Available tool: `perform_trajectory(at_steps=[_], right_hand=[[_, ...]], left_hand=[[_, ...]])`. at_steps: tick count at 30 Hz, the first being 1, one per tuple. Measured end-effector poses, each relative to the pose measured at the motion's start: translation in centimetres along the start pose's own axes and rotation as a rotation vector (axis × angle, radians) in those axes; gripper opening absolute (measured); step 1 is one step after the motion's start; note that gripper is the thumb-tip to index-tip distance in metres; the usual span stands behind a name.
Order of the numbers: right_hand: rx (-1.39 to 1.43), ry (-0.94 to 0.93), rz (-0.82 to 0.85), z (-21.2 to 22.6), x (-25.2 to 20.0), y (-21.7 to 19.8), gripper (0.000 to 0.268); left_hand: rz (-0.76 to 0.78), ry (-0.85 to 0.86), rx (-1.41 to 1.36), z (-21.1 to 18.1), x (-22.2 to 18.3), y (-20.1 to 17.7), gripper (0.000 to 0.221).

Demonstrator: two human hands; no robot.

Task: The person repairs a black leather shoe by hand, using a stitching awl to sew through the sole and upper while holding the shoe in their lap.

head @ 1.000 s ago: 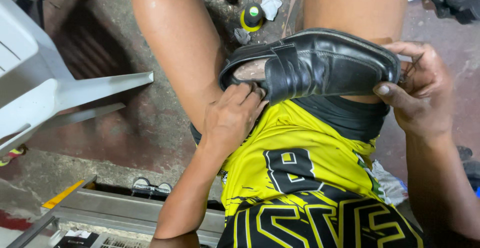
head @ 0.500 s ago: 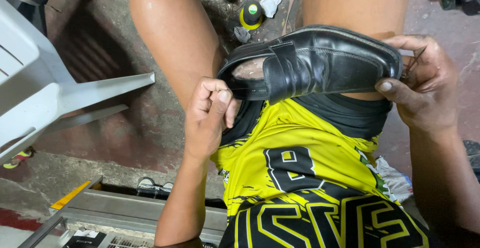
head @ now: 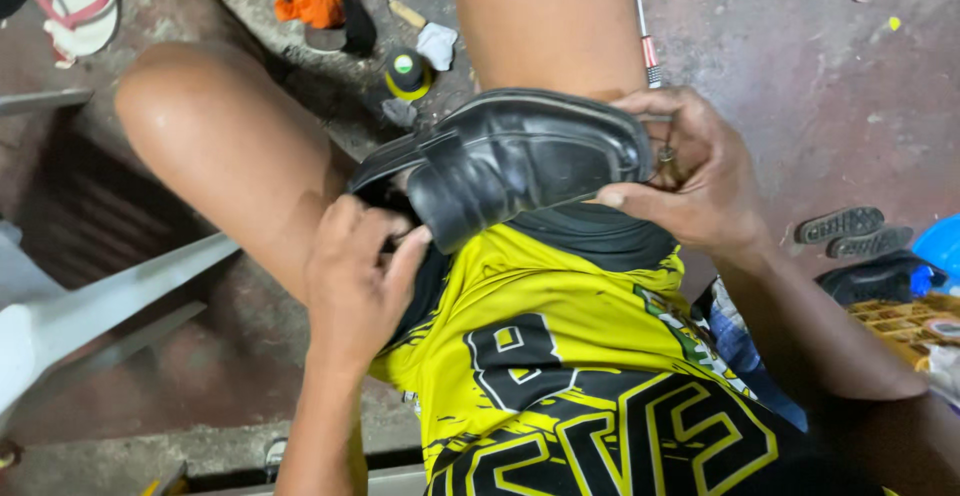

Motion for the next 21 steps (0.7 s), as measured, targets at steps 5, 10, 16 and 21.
perform_trajectory(at_steps=[5,10,16,21], right_hand=[[0.138,0.103,-0.078,-1.9,-0.7,-0.4,0.057],[0.296,0.035,-0.106,-2.0,-0.3,-0.9,0.049],[0.185,0.029,-0.062,-2.0,0.1,-1.4,0.056],[0.194,0.043,-0.049,-2.7,0.5,-2.1,0.059]], left_hand=[[-0.372,-0.380,-0.415,10.5,-4.4,-6.5,0.038],[-0.780,-0.661,-0.660,21.4,-11.6,-12.8,0.046],[-0.505,-0.986,-0.515,23.1,-14.8,-6.9,0.012],[-0.564,-0.202,0.160,7.2,-6.3,-9.6,0.013]])
Point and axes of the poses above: each hand's wrist, its own x-axis towards the middle knuckle, its own y-axis out of the palm, z = x × y, the point moved 10 cm from there along x, towards the middle knuckle, and after that the axes turned 8 degrees about -z, right-handed, at the moved point
